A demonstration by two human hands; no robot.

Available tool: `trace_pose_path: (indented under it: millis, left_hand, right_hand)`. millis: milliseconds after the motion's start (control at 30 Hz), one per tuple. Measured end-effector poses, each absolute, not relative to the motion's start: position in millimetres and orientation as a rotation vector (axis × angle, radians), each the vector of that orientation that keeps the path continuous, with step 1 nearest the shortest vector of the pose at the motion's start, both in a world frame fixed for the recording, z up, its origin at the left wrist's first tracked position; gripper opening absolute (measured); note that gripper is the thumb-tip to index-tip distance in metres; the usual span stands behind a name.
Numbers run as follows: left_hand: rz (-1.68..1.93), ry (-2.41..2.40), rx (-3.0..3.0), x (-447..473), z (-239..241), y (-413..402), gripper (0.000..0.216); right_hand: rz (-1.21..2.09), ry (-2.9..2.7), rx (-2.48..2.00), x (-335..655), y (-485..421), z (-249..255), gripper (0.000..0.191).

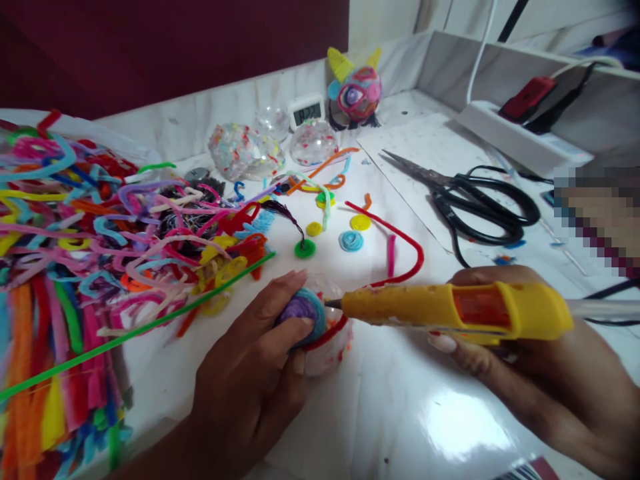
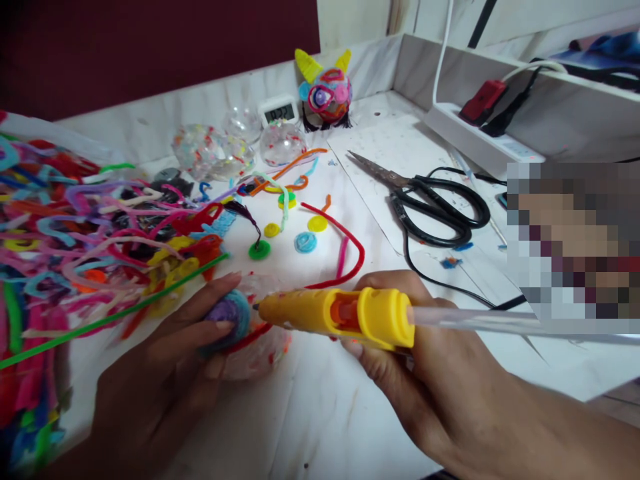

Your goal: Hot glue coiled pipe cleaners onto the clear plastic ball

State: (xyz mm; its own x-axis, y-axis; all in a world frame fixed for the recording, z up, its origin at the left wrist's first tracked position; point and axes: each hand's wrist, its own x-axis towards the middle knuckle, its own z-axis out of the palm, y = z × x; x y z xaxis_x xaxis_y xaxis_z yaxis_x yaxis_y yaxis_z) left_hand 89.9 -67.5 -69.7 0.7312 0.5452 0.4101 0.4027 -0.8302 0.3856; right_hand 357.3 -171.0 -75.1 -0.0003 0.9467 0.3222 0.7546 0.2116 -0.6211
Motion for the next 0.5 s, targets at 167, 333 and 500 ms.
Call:
trace_pose_path:
  millis: [167,333,500]
  left_hand:
    - [0.792,0.729,2.63,89.8,-73.1,-68.6,0.035]
    - [0.832,0.76,2.613,90.3,-74.7,-70.4,0.036]
    - [0.802,0.73,2.64,90.2,-73.0,-68.8,0.034]
  right_hand:
    - [0.315,-1.834,-1.499,354.0,-167.1,-71.0,0.014]
    - [0.298,-1.821,-1.497,350.4,-161.1,-69.9,0.015]
    - [0.247,-1.866,-1.464,351.0,-158.9,-67.5,0.01]
